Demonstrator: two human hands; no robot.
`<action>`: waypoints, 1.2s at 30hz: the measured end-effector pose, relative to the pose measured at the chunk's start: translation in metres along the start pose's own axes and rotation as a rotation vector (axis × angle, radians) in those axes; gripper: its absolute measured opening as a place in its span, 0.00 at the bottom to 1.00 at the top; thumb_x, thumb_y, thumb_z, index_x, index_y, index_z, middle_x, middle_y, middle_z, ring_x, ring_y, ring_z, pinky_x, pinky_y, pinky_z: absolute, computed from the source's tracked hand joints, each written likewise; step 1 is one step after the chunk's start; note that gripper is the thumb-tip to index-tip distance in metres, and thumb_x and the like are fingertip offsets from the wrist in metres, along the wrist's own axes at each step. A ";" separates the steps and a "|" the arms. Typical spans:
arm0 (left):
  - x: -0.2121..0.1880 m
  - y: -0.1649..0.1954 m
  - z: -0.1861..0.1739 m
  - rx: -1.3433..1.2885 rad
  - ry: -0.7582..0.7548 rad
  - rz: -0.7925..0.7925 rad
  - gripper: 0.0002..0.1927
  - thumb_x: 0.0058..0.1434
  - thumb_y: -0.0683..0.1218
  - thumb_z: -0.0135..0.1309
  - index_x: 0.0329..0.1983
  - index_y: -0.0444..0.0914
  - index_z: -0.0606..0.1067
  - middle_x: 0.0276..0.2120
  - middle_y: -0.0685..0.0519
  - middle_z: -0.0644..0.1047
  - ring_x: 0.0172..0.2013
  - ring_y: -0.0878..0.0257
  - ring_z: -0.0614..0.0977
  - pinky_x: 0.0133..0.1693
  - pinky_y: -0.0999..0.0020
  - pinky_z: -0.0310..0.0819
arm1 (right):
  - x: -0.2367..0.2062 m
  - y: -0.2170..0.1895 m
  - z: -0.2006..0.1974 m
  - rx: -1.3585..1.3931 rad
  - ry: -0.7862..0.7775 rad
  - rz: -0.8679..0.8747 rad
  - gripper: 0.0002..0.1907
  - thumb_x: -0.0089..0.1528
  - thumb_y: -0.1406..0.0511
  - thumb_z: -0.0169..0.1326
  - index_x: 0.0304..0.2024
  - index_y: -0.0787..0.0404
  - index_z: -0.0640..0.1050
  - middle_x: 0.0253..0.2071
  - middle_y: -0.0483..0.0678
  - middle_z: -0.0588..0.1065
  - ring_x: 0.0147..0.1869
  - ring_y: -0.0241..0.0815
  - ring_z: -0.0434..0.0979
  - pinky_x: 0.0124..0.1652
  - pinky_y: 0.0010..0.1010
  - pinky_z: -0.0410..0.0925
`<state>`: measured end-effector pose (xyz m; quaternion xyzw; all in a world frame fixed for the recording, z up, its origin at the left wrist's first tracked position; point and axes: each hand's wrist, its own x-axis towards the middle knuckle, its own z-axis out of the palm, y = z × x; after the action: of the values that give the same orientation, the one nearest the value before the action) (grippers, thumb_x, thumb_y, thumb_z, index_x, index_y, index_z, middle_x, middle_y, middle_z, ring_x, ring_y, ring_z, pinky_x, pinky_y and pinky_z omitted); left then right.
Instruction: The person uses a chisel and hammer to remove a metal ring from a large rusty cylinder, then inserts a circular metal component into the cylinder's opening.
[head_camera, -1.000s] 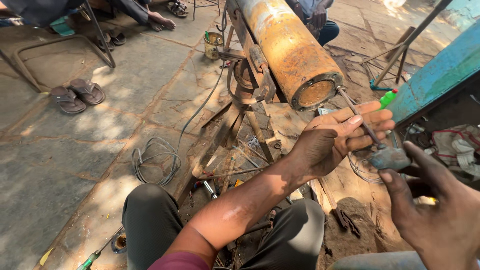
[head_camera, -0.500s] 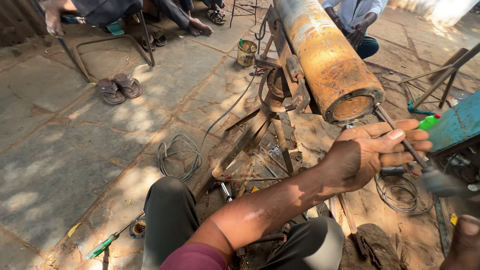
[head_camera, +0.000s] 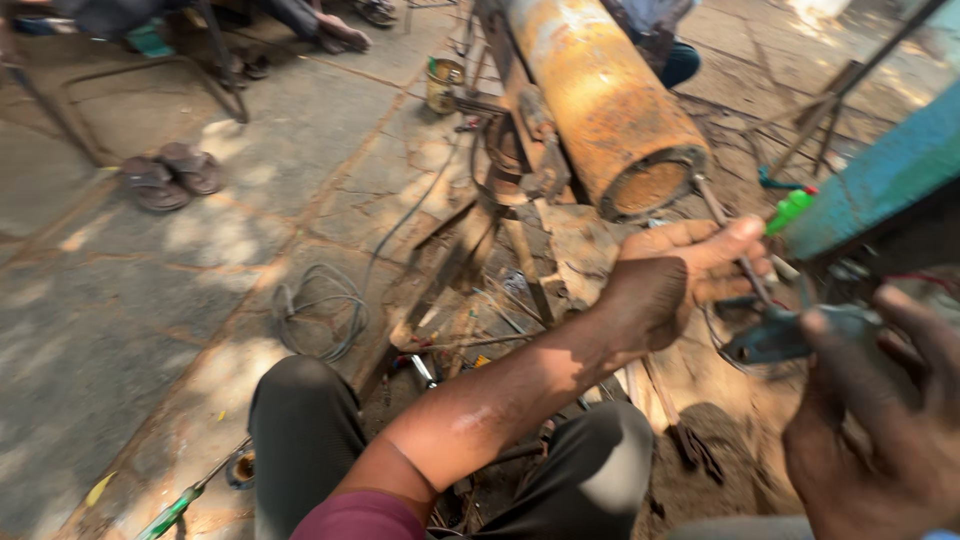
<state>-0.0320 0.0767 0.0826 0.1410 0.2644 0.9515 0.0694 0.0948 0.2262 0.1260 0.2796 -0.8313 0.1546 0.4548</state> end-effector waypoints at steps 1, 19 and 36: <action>0.000 0.000 0.001 -0.065 -0.058 0.008 0.22 0.70 0.46 0.60 0.59 0.26 0.73 0.47 0.44 0.79 0.48 0.54 0.82 0.48 0.64 0.83 | 0.002 0.000 -0.004 0.052 0.028 0.024 0.16 0.78 0.76 0.57 0.67 0.62 0.73 0.63 0.60 0.70 0.63 0.44 0.75 0.61 0.26 0.72; -0.004 0.010 -0.001 -0.050 -0.134 -0.008 0.23 0.75 0.43 0.52 0.67 0.24 0.66 0.54 0.39 0.76 0.54 0.52 0.77 0.60 0.57 0.73 | 0.005 -0.016 0.010 0.166 0.197 0.001 0.21 0.70 0.62 0.61 0.61 0.66 0.73 0.55 0.61 0.77 0.60 0.43 0.79 0.53 0.33 0.77; -0.007 0.011 -0.002 0.054 -0.009 0.017 0.21 0.72 0.46 0.55 0.60 0.26 0.70 0.48 0.44 0.79 0.46 0.59 0.83 0.46 0.72 0.81 | 0.009 -0.015 0.039 0.347 0.328 0.155 0.20 0.64 0.65 0.61 0.57 0.64 0.75 0.58 0.59 0.76 0.62 0.49 0.80 0.61 0.42 0.74</action>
<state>-0.0269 0.0651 0.0854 0.1492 0.2885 0.9440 0.0585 0.0736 0.1913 0.1124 0.2603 -0.7263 0.3728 0.5155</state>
